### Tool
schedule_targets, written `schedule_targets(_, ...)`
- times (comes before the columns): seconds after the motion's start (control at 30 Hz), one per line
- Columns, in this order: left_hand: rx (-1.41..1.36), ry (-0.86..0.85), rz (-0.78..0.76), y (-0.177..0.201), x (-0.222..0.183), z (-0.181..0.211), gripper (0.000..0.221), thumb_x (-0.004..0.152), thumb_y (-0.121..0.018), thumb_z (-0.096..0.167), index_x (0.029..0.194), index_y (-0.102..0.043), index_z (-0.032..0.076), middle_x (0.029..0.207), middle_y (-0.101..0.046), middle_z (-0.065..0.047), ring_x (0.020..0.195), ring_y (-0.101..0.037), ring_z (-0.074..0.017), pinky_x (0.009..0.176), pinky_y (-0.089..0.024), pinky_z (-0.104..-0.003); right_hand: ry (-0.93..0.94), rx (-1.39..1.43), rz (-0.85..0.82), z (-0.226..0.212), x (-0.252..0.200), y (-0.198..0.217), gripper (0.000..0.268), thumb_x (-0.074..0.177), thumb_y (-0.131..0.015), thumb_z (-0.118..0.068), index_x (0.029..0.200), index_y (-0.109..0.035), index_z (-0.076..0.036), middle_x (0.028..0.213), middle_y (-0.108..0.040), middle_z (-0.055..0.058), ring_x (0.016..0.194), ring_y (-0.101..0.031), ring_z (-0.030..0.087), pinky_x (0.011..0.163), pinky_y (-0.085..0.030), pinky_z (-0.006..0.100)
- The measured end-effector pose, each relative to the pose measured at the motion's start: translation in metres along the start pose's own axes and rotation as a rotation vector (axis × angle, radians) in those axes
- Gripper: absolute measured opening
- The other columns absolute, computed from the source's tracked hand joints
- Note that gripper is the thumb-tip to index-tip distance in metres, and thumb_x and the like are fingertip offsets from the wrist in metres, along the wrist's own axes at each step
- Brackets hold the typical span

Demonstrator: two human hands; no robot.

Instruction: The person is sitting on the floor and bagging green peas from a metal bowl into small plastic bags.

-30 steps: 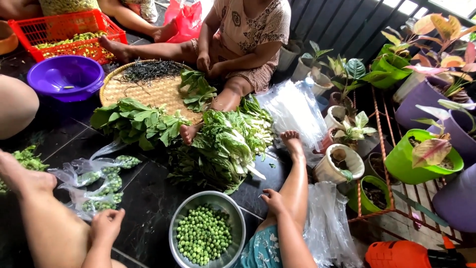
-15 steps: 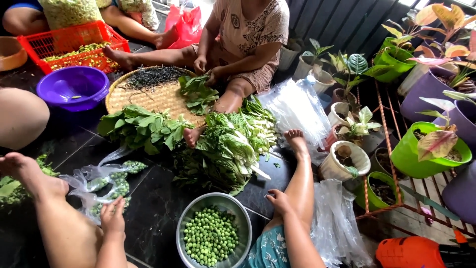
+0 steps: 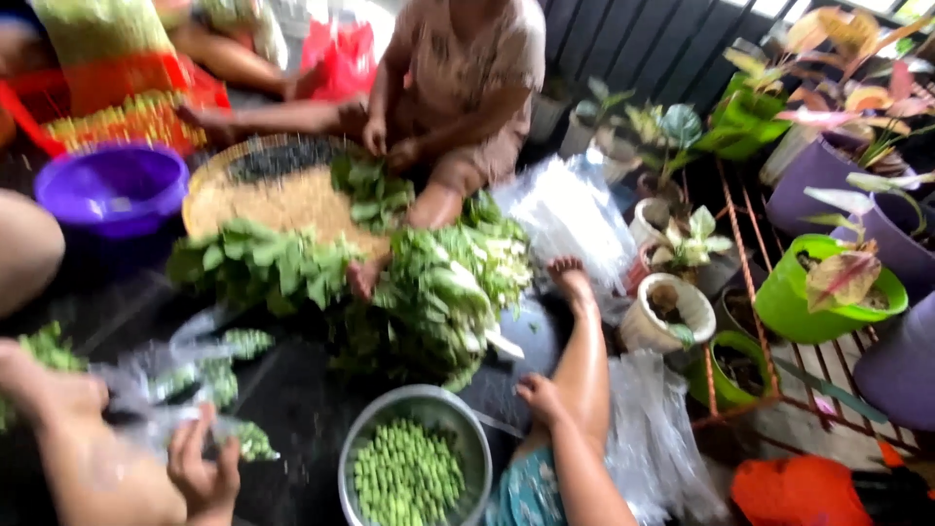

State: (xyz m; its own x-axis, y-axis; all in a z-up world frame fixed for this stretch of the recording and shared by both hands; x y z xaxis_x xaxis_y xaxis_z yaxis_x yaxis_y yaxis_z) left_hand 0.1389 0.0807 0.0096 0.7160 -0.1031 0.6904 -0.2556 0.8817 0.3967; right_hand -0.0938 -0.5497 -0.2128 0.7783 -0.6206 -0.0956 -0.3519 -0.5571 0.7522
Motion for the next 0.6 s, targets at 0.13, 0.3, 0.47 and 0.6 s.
schedule_targets(0.13, -0.037, 0.023, 0.024, 0.002, 0.014, 0.025, 0.055, 0.094, -0.059, 0.024, 0.131, -0.067, -0.016, 0.119, -0.068, -0.026, 0.106, -0.066, -0.0388, 0.097, -0.053, -0.045, -0.076, -0.021, -0.065, -0.028, -0.006, 0.016, 0.041, 0.087, -0.076, -0.033, 0.122, -0.073, -0.012, 0.101, -0.079, 0.005, 0.087, -0.073, 0.020, 0.083, -0.059, 0.031)
schedule_targets(0.3, 0.012, -0.045, -0.032, -0.004, 0.013, 0.059, 0.053, 0.093, -0.058, 0.036, 0.117, -0.071, -0.009, 0.125, -0.071, -0.024, 0.114, -0.068, -0.0393, 0.100, -0.054, -0.046, -0.129, -0.038, -0.096, -0.053, -0.021, 0.029, 0.043, 0.089, -0.073, -0.034, 0.124, -0.072, -0.011, 0.104, -0.078, 0.006, 0.090, -0.073, 0.020, 0.084, -0.059, 0.031)
schedule_targets(0.47, -0.046, -0.141, -0.020, -0.007, 0.007, 0.072, 0.064, 0.084, -0.063, 0.033, 0.132, -0.062, -0.008, 0.132, -0.065, -0.027, 0.114, -0.064, -0.0423, 0.104, -0.051, -0.048, -0.155, -0.047, -0.112, -0.057, -0.021, 0.030, 0.041, 0.089, -0.073, -0.033, 0.125, -0.072, -0.012, 0.105, -0.078, 0.006, 0.088, -0.073, 0.019, 0.082, -0.059, 0.031)
schedule_targets(0.6, 0.035, -0.065, 0.023, -0.012, 0.008, 0.054, 0.056, 0.088, -0.065, 0.026, 0.129, -0.064, -0.012, 0.123, -0.068, -0.024, 0.105, -0.065, -0.0383, 0.096, -0.053, -0.046, -0.157, -0.027, -0.101, -0.049, -0.017, 0.026, 0.041, 0.088, -0.074, -0.033, 0.124, -0.073, -0.013, 0.101, -0.078, 0.006, 0.086, -0.072, 0.019, 0.081, -0.059, 0.030)
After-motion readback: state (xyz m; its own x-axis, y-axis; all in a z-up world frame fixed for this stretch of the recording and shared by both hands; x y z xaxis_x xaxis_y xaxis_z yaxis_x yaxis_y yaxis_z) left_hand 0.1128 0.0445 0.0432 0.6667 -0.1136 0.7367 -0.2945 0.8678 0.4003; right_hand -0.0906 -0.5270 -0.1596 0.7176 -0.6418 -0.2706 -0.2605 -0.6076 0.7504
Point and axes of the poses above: each hand's wrist, its own x-axis towards the middle knuckle, its own y-axis out of the back of the hand, z = x × y, the point moved 6 cm from there along x, towards the middle knuckle
